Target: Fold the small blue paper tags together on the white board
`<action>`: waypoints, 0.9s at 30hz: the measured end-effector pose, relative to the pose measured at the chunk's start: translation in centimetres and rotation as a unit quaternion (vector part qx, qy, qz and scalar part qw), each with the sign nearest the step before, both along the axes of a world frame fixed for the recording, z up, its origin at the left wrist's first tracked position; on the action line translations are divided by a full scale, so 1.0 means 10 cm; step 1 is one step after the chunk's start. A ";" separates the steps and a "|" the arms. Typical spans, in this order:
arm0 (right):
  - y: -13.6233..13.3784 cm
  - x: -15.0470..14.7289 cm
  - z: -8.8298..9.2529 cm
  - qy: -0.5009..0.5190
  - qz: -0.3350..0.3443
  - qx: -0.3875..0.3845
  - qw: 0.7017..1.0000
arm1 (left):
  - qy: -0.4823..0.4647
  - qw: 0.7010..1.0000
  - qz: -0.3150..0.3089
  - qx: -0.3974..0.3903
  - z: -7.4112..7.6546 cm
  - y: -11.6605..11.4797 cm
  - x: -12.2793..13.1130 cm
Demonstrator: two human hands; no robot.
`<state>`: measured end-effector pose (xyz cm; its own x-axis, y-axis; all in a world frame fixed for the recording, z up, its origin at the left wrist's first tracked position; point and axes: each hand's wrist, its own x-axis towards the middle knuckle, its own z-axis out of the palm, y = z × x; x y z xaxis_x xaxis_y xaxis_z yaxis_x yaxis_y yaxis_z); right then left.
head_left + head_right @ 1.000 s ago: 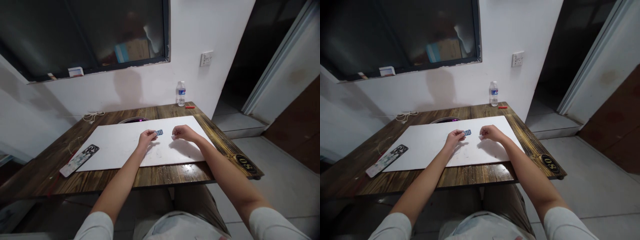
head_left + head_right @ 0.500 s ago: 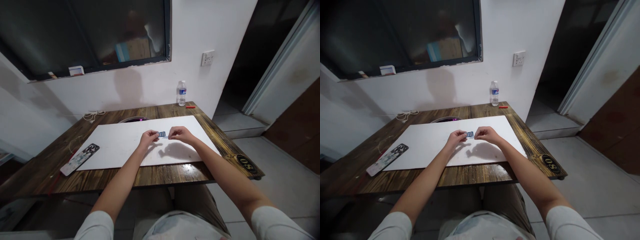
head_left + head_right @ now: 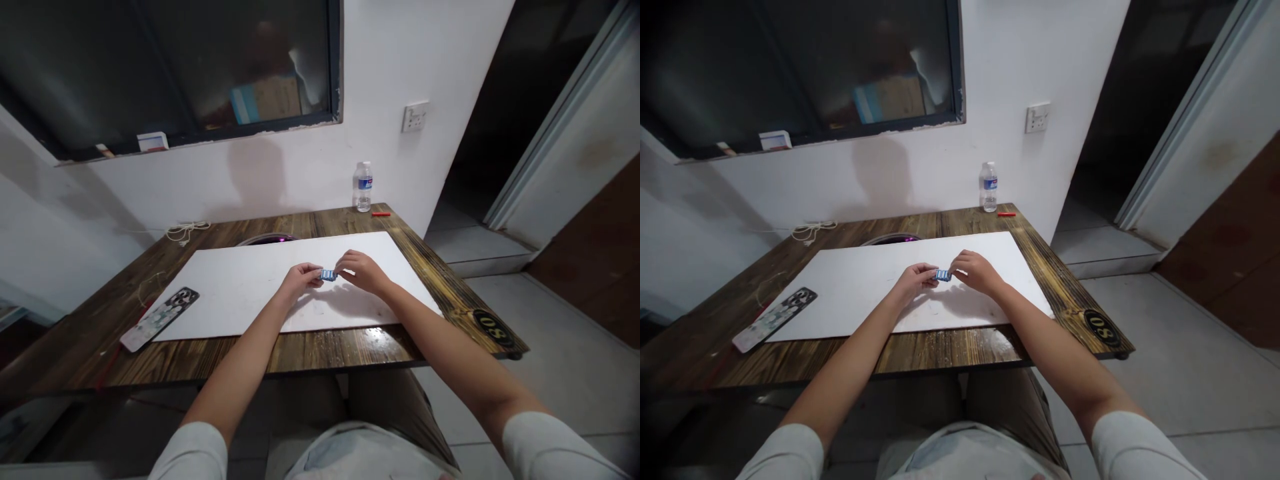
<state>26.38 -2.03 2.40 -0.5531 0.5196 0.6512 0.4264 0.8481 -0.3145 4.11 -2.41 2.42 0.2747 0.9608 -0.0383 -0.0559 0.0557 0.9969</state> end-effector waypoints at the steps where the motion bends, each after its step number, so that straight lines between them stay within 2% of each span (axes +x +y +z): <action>1: 0.00 0.00 0.00 -0.012 -0.009 0.011 1.000 | -0.008 1.000 -0.004 -0.004 0.00 0.00 0.00; 6: -0.04 -0.01 -0.01 -0.060 -0.038 0.033 0.997 | -0.016 1.000 -0.020 -0.006 -0.02 0.00 0.00; 14: -0.03 -0.03 -0.05 -0.090 -0.038 0.042 0.994 | -0.014 1.000 -0.009 -0.001 -0.02 -0.01 0.01; 17: -0.05 -0.02 -0.02 -0.102 -0.059 0.070 0.990 | -0.013 1.000 0.020 0.013 -0.03 0.01 0.01; 22: -0.10 0.02 0.04 -0.121 -0.134 0.178 0.967 | -0.016 0.996 0.087 0.011 -0.03 0.05 -0.01; 27: -0.09 0.04 0.03 -0.144 -0.169 0.198 0.955 | -0.013 0.992 0.121 -0.020 0.00 0.04 0.00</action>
<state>26.76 -2.94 2.74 -0.5839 0.4441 0.6796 0.7168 0.6750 0.1747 4.11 -2.04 2.43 0.0377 0.9966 -0.0730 -0.0975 0.0764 0.9923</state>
